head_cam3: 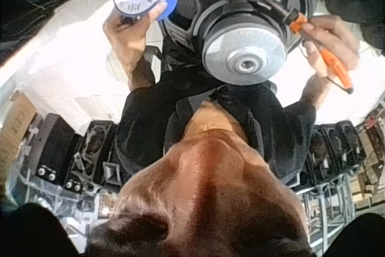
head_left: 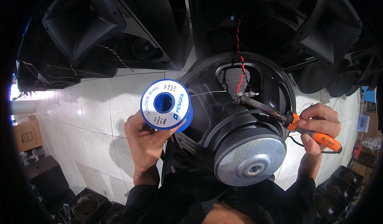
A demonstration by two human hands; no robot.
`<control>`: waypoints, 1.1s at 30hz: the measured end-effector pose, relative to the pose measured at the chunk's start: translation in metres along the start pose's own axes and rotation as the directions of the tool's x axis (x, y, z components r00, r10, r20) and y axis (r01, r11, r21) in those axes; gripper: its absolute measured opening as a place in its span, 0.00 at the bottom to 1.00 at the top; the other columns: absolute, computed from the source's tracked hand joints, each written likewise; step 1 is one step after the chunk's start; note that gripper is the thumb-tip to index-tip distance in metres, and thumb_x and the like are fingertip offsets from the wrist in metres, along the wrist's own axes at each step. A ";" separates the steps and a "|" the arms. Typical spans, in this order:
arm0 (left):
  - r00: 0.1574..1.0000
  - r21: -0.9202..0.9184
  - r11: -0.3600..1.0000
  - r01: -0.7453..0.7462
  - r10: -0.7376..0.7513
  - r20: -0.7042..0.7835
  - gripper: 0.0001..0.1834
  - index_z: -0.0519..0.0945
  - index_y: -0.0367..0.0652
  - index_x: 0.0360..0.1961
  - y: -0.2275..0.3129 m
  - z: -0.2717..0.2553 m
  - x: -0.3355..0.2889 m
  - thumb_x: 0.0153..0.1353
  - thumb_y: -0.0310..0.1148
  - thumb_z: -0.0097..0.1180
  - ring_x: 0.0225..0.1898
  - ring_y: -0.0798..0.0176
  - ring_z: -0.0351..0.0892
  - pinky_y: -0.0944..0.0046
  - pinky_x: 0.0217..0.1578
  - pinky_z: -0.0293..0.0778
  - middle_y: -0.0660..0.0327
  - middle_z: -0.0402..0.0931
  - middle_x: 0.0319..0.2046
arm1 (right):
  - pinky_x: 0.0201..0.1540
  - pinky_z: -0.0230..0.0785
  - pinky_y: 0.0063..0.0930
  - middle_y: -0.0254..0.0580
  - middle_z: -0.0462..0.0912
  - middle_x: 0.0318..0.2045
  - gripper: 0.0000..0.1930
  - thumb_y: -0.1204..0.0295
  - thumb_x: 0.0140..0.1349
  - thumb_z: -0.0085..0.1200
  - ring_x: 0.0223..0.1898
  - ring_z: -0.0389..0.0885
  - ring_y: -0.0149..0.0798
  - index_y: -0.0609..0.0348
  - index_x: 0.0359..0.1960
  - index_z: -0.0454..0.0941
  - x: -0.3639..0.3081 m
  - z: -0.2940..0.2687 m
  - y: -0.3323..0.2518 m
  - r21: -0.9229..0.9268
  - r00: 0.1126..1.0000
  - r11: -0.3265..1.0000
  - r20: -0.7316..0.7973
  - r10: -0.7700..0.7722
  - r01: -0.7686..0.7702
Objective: The person positions a large speaker driver, then strips and twists red and black wires to the terminal posts. Using a soldering iron and solder wire, the person solders both connections to secure the wires to the speaker terminals.
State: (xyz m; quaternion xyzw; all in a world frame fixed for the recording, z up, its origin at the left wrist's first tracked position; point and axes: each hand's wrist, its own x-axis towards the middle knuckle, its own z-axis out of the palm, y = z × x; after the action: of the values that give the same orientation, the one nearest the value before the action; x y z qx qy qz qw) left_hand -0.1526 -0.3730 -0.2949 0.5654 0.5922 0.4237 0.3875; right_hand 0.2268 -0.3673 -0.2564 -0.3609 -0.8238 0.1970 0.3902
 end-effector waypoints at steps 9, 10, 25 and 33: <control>1.000 -0.014 1.000 0.009 -0.009 -0.012 0.20 0.85 0.39 0.43 0.004 0.002 0.001 0.50 0.35 0.74 0.40 0.58 0.87 0.62 0.42 0.82 0.56 0.87 0.38 | 0.27 0.79 0.23 0.44 0.83 0.27 0.16 0.61 0.48 0.58 0.24 0.85 0.37 0.52 0.36 0.88 0.006 -0.002 -0.008 -0.059 0.999 0.998 0.046 -0.015 0.017; 1.000 -0.019 1.000 0.012 -0.013 -0.019 0.20 0.85 0.39 0.43 0.004 0.002 0.001 0.50 0.34 0.74 0.40 0.58 0.87 0.63 0.42 0.81 0.56 0.87 0.37 | 0.27 0.79 0.23 0.44 0.83 0.27 0.16 0.61 0.48 0.57 0.23 0.85 0.37 0.52 0.36 0.89 0.008 -0.001 -0.009 -0.063 0.998 0.998 0.055 -0.026 0.029; 0.996 -0.028 0.995 0.092 -0.092 -0.011 0.25 0.85 0.45 0.46 -0.001 0.000 -0.001 0.46 0.40 0.76 0.46 0.55 0.86 0.46 0.54 0.78 0.58 0.86 0.42 | 0.27 0.78 0.21 0.44 0.83 0.27 0.16 0.61 0.51 0.58 0.24 0.85 0.36 0.53 0.38 0.89 0.016 -0.004 -0.014 -0.081 0.978 0.982 0.137 -0.160 0.172; 1.000 0.009 1.000 -0.004 0.004 0.007 0.21 0.85 0.40 0.46 -0.001 0.002 0.000 0.53 0.37 0.72 0.44 0.54 0.87 0.57 0.44 0.83 0.55 0.86 0.41 | 0.27 0.77 0.23 0.45 0.82 0.27 0.18 0.57 0.50 0.56 0.24 0.84 0.37 0.54 0.36 0.88 0.005 -0.002 -0.005 -0.033 1.000 0.999 0.002 -0.003 0.003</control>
State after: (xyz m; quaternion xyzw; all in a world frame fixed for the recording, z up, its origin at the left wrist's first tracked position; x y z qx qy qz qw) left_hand -0.1516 -0.3729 -0.2965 0.5697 0.5916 0.4197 0.3864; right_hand 0.2237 -0.3663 -0.2499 -0.3658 -0.8279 0.1832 0.3837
